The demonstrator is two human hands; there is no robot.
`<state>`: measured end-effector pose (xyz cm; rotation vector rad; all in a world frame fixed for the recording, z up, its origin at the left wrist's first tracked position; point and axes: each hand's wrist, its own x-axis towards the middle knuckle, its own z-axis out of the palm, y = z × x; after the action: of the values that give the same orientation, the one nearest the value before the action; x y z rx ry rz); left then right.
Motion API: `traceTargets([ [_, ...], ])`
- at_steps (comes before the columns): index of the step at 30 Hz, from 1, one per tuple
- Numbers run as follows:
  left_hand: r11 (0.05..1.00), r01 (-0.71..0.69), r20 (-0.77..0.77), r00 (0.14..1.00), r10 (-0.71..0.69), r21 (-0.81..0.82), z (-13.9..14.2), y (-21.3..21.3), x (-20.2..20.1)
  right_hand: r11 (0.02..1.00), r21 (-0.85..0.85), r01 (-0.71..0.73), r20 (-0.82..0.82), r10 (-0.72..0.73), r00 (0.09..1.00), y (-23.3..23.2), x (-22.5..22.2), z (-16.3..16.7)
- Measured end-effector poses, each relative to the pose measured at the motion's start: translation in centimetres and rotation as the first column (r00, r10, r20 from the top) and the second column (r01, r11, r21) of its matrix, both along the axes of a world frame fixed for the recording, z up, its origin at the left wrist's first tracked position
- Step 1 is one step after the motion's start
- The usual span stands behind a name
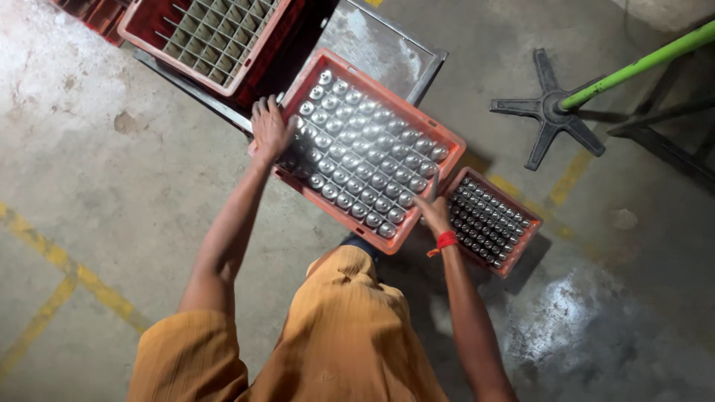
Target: The person transfers small cylindrical metal parts from one orange crate to another, placing them into a grid insert. The person then moves a full crate to a metal cart and retrieves an empty crate to continue the process.
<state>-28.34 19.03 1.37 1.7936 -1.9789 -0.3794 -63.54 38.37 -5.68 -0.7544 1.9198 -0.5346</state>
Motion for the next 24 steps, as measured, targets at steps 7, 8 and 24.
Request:
traceTargets([
  [7,0.848,-0.125,0.027,0.991,0.130,0.515,1.2,-4.9,-1.0,0.982,-0.173,0.078,0.440,0.006,0.898,2.1,-0.1,-3.2],
  [8,0.861,-0.118,0.045,0.993,0.110,0.495,1.3,-5.5,-1.2,0.964,-0.229,0.135,0.502,-0.002,0.865,2.3,0.3,-3.4],
  [24,0.935,0.053,-0.114,0.993,-0.013,0.352,-6.1,7.5,-0.9,0.999,-0.020,-0.035,0.395,0.040,0.918,6.9,-9.2,-7.7],
])
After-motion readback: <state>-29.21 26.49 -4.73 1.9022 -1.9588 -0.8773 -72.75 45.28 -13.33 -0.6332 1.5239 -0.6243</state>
